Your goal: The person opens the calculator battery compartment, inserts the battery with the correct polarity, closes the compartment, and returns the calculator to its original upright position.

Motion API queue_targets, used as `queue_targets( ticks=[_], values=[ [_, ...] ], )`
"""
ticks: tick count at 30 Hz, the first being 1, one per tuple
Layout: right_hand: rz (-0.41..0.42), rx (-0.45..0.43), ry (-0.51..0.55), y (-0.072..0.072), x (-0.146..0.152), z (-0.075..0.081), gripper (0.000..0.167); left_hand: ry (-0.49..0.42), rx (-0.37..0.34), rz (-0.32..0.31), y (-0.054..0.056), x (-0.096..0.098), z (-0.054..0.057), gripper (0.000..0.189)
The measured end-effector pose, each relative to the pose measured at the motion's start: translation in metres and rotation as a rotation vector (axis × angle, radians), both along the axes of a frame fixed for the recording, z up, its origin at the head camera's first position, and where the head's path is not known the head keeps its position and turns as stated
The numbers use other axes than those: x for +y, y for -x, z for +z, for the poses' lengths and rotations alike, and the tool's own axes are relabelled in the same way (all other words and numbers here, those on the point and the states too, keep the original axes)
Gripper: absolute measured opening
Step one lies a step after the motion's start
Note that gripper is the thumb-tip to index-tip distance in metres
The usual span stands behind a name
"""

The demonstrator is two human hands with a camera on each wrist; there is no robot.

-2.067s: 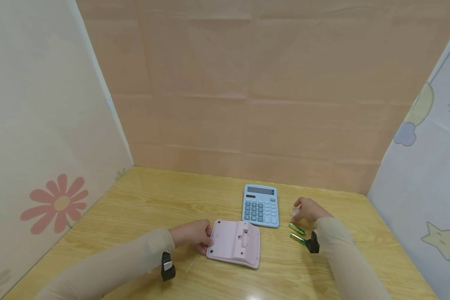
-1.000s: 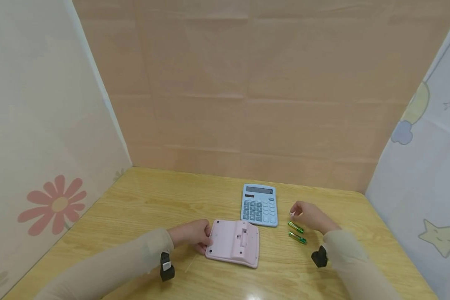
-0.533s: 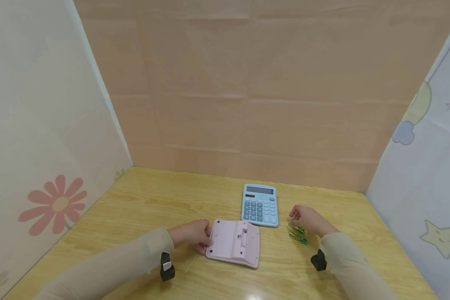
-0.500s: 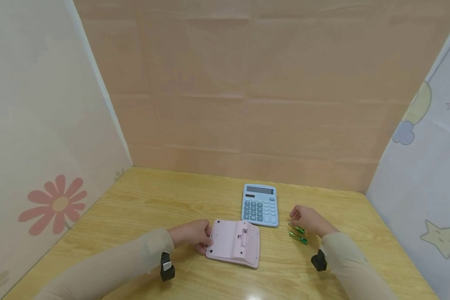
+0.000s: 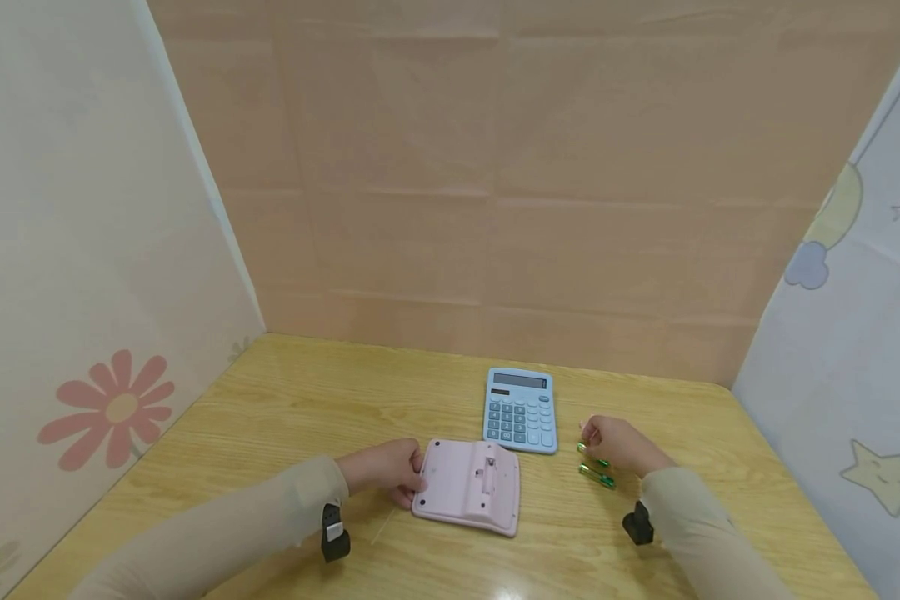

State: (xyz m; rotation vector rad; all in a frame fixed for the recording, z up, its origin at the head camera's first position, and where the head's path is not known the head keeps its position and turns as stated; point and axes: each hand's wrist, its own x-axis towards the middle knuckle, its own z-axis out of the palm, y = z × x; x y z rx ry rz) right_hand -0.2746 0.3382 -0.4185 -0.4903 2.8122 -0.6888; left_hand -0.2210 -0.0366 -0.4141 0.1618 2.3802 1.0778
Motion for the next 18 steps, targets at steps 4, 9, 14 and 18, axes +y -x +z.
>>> queue_targets(
  ticks=[4, 9, 14, 18],
  values=[
    [-0.004, -0.016, -0.008, 0.0002, -0.0010, 0.0002, 0.023, 0.006, 0.000, -0.002, 0.0000, -0.0004, -0.0004, 0.019],
    [-0.009, -0.031, -0.014, 0.0005, -0.0028, -0.0001, 0.026, 0.018, -0.006, -0.003, 0.0004, -0.0009, -0.0010, 0.019],
    [-0.014, -0.035, -0.028, 0.0003, -0.0053, -0.0012, 0.028, 0.013, -0.006, 0.004, -0.0003, -0.0002, -0.0008, 0.019],
    [-0.009, -0.023, -0.050, -0.0001, -0.0072, -0.0008, 0.028, 0.004, -0.001, 0.010, -0.0004, 0.0000, -0.0007, 0.019]
  ],
)
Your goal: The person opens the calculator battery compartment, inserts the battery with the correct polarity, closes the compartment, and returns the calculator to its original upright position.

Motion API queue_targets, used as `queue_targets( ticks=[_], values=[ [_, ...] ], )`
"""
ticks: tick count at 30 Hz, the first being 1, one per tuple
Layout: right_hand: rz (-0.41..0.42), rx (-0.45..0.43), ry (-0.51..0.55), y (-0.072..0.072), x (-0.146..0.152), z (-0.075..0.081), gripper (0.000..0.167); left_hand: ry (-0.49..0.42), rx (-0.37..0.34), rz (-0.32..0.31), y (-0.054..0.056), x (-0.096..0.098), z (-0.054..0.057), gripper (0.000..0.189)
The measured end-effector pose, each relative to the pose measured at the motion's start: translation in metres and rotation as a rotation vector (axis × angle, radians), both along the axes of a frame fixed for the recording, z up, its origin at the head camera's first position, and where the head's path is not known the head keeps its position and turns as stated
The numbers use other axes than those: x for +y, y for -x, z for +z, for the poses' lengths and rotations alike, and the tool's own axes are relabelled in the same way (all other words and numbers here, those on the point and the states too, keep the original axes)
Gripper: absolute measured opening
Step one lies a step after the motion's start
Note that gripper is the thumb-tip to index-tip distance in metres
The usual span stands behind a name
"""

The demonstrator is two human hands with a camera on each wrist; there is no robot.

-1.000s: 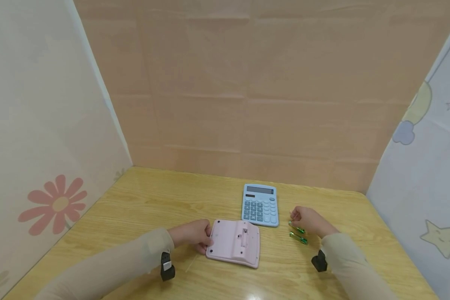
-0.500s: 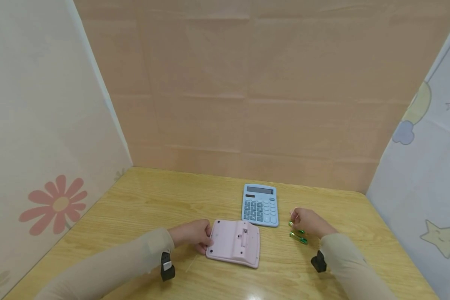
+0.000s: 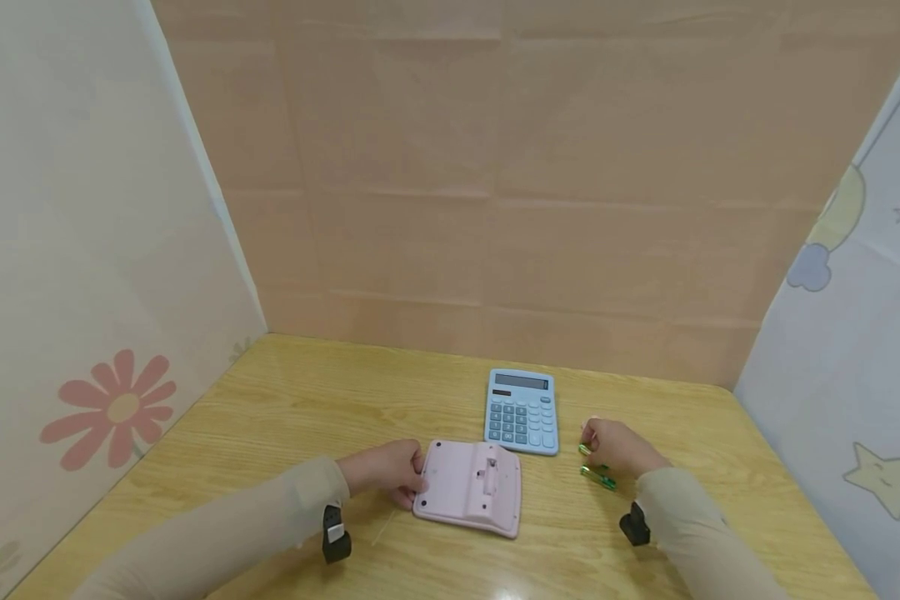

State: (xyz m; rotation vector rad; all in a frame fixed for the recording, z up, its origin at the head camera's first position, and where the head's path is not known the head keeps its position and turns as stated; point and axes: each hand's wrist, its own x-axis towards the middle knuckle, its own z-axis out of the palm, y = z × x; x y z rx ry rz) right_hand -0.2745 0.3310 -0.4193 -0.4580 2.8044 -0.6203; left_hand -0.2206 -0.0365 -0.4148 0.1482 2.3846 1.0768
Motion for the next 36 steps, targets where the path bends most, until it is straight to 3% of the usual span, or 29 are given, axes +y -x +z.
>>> queue_targets(
  ticks=[16, 36],
  values=[
    [0.007, 0.005, -0.031, -0.0018, -0.0018, 0.0022, 0.026, -0.006, 0.003, -0.002, 0.0032, 0.0001, -0.0045, 0.020],
    [0.001, -0.005, -0.047, -0.0010, -0.0033, 0.0026, 0.022, -0.014, 0.000, -0.003, -0.0001, -0.0001, -0.0001, 0.019]
  ],
)
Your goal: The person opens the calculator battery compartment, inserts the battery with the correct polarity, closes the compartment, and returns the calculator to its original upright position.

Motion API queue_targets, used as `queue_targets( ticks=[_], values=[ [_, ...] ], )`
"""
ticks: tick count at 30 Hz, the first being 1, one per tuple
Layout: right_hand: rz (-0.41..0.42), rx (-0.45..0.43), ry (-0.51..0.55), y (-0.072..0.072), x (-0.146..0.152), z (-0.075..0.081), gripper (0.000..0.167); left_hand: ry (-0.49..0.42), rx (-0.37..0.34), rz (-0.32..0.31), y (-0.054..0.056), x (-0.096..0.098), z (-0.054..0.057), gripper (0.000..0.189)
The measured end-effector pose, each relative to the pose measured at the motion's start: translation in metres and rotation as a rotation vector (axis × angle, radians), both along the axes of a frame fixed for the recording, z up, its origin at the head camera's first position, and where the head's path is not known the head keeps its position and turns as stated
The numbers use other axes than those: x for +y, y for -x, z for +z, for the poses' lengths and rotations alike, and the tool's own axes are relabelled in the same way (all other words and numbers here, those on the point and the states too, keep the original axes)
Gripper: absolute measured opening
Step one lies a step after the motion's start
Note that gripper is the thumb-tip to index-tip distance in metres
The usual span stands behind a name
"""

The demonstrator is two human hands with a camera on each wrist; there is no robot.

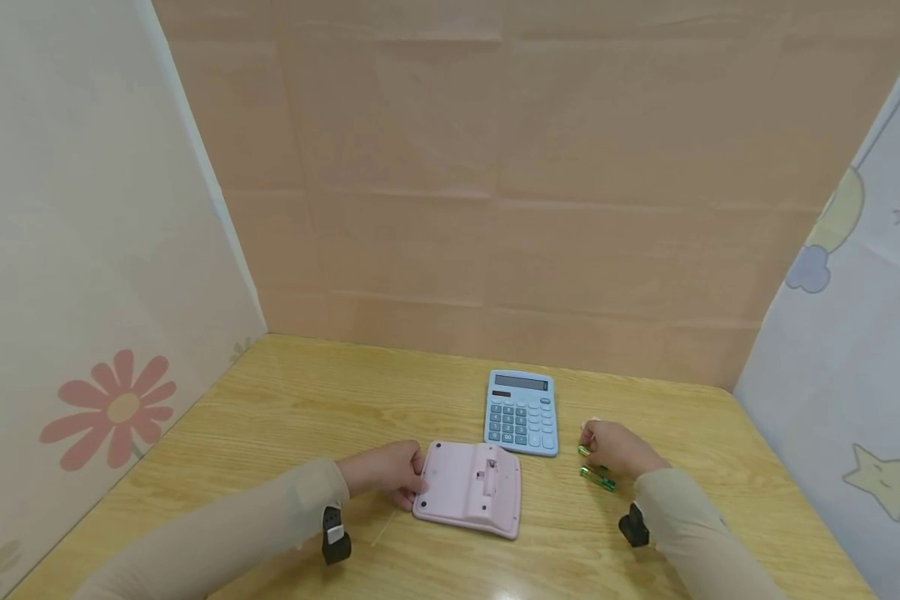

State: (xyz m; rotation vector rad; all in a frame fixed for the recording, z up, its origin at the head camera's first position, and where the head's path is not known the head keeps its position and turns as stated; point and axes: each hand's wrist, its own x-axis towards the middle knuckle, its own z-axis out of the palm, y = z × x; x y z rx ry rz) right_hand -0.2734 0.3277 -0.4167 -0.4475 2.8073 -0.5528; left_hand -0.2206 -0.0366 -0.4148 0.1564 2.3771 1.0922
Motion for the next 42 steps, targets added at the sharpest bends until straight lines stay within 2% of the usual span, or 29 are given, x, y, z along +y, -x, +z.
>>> queue_targets(
  ticks=[8, 17, 26, 31, 36, 42],
  values=[
    [-0.001, -0.011, 0.005, 0.000, 0.000, 0.000, 0.017, 0.017, 0.007, -0.004, 0.000, 0.000, 0.000, 0.019],
    [-0.011, -0.017, 0.059, -0.003, 0.000, 0.004, 0.019, 0.010, 0.005, -0.006, -0.001, 0.000, 0.000, 0.019],
    [0.018, 0.018, 0.104, -0.001, -0.006, 0.010, 0.016, 0.006, 0.007, -0.001, -0.001, 0.000, 0.000, 0.019],
    [0.048, 0.044, 0.120, 0.000, -0.020, 0.021, 0.015, 0.000, 0.005, 0.004, -0.001, 0.000, 0.001, 0.019],
    [0.084, 0.052, 0.144, -0.007, -0.041, 0.028, 0.015, -0.001, -0.002, 0.003, 0.000, 0.000, 0.001, 0.019],
    [0.158, 0.007, 0.214, -0.017, -0.064, 0.031, 0.017, 0.004, -0.011, 0.000, 0.000, 0.000, 0.001, 0.019]
  ],
)
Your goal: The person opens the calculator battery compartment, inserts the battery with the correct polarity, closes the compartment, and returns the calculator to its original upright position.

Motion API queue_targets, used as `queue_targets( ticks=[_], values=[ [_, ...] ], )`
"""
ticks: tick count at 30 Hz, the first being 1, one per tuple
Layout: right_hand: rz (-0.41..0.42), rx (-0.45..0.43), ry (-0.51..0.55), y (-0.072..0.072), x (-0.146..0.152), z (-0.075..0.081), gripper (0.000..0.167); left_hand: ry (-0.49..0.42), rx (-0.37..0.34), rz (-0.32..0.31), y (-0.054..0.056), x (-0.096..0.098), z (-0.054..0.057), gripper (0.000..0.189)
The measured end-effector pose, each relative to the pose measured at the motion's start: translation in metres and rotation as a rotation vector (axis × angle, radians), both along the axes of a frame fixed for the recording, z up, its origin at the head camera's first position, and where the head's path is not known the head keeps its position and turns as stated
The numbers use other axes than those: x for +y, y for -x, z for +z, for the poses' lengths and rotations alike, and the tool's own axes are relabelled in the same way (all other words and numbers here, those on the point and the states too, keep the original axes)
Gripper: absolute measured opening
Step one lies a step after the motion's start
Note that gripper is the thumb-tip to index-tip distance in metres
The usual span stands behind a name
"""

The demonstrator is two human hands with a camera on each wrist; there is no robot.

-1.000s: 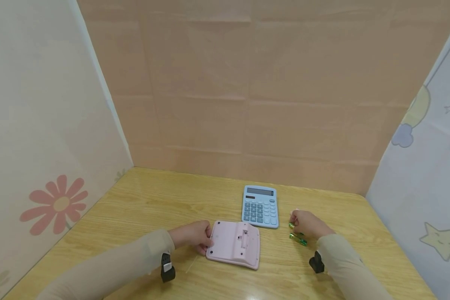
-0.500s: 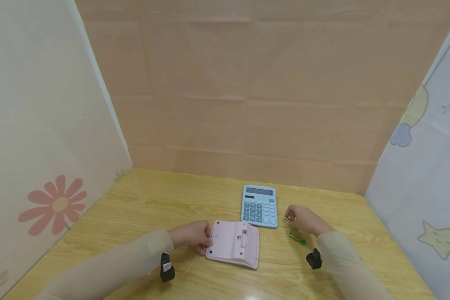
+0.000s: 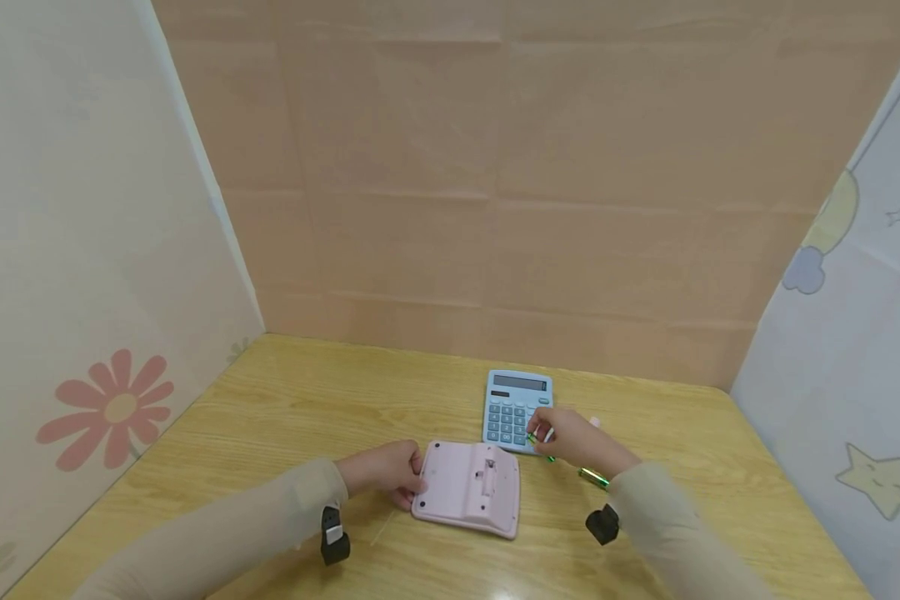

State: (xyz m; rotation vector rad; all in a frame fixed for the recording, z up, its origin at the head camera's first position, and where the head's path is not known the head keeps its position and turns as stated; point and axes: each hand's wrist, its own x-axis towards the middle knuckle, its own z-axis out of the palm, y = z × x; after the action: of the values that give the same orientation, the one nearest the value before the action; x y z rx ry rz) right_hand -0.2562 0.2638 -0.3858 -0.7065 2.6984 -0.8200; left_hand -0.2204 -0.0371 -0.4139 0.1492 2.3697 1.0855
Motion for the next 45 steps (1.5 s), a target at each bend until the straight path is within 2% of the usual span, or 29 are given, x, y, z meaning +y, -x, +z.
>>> queue_targets(
  ticks=[9, 19, 37, 45],
  values=[
    [0.102, 0.002, 0.022, -0.011, -0.024, 0.000, 0.020, -0.006, 0.003, -0.004, 0.000, 0.000, 0.000, 0.020],
    [0.147, -0.009, 0.064, -0.021, -0.041, 0.000, 0.017, -0.005, 0.000, 0.002, 0.000, 0.000, -0.001, 0.019],
    [0.080, -0.104, 0.201, -0.024, -0.053, -0.013, 0.022, -0.010, 0.004, 0.013, 0.002, -0.001, -0.006, 0.020],
    [-0.042, -0.164, 0.310, -0.024, -0.056, -0.020, 0.023, -0.004, 0.008, 0.012, 0.004, -0.001, -0.008, 0.019]
  ],
)
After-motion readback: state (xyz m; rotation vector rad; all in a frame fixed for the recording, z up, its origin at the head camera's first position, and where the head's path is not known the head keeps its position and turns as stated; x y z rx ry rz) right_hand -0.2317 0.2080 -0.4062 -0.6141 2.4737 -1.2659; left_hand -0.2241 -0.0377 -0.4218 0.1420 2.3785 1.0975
